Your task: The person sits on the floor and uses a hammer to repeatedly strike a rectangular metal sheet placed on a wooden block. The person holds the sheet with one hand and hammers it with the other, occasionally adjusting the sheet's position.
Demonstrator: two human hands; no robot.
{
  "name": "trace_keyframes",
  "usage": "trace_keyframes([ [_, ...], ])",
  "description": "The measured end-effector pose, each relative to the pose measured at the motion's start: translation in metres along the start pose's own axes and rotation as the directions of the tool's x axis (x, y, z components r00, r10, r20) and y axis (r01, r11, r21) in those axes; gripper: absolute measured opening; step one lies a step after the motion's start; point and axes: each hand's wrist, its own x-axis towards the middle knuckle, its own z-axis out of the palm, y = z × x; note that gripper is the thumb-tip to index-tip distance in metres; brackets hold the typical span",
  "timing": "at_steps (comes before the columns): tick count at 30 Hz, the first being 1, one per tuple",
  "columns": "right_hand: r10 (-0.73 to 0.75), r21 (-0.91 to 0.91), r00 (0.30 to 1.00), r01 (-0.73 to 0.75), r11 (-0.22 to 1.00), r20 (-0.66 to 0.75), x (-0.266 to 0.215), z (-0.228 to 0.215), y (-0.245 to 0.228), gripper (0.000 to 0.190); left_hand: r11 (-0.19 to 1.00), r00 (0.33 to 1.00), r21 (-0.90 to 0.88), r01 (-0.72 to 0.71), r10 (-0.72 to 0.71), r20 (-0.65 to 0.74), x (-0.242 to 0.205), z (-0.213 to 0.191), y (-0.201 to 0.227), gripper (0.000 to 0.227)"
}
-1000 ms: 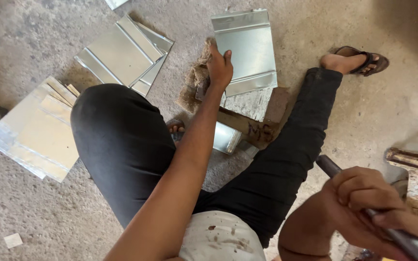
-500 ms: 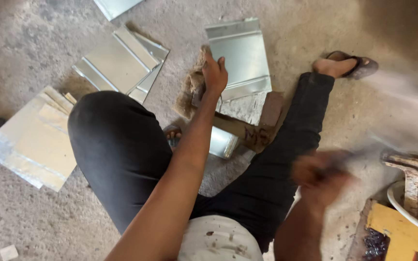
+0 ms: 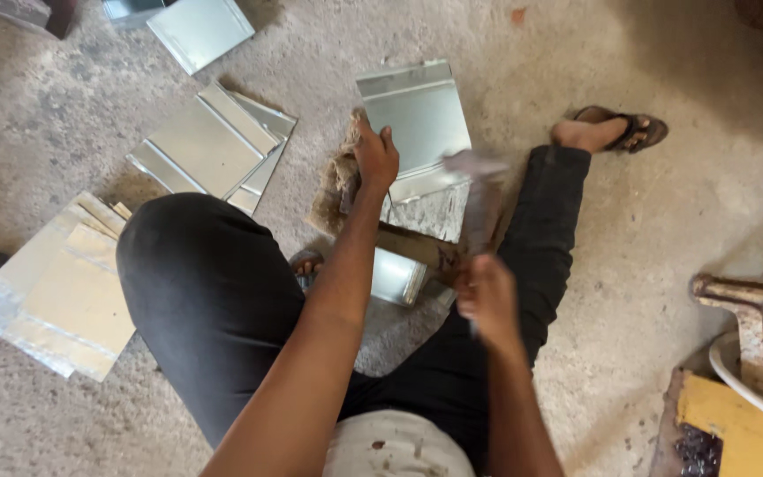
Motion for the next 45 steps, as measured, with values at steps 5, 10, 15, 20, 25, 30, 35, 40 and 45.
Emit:
trace_keyframes([
  [5,-0.66,0.29,0.733,0.676,0.678,-0.166,-0.051,-0.06,-0.105,0.051,0.986,0.985,-0.032,0.164,-0.162,0.064,0.005,-0.007,0.016,0.051],
  [10,-0.824,-0.224,0.08,0.944,0.244,-0.561,0.01,-0.055,-0.039,0.055,0.989,0.986,-0.011,0.149,-0.148,0.074,0.001,0.001,-0.006,0.043],
  [15,-0.528,-0.424,0.849,0.475,0.771,-0.007,0.035,-0.002,0.074,0.038,0.994,0.992,0.025,0.11,-0.111,0.053,0.002,0.009,-0.026,0.039],
  [20,-0.167,-0.048,0.984,0.164,0.985,-0.063,-0.008,-0.023,-0.034,0.054,0.999,0.999,-0.016,0.034,-0.033,0.032,0.004,0.009,-0.033,0.052],
  [25,-0.692,0.247,0.64,0.768,0.59,-0.334,-0.056,-0.039,-0.131,0.058,0.997,0.996,0.023,0.075,-0.076,0.035,-0.007,0.009,-0.032,0.055],
  [30,-0.816,-0.084,0.363,0.892,0.443,-0.449,0.015,-0.011,-0.044,0.05,0.991,0.998,0.117,-0.062,0.063,-0.004,-0.005,0.007,-0.046,0.088],
  [35,-0.091,-0.173,0.994,0.079,0.982,-0.063,0.023,-0.004,0.038,0.044,1.0,0.999,0.007,0.015,-0.015,0.03,-0.003,0.003,-0.037,0.065],
  [40,-0.263,0.243,0.963,0.24,0.94,0.066,-0.027,-0.029,-0.058,0.052,0.995,0.991,-0.036,0.09,-0.086,0.098,-0.011,-0.006,-0.023,0.062],
  [45,-0.85,0.076,0.413,0.908,0.412,-0.328,-0.042,-0.042,-0.109,0.054,0.996,0.994,-0.045,0.071,-0.067,0.088,-0.007,-0.01,-0.01,0.066],
])
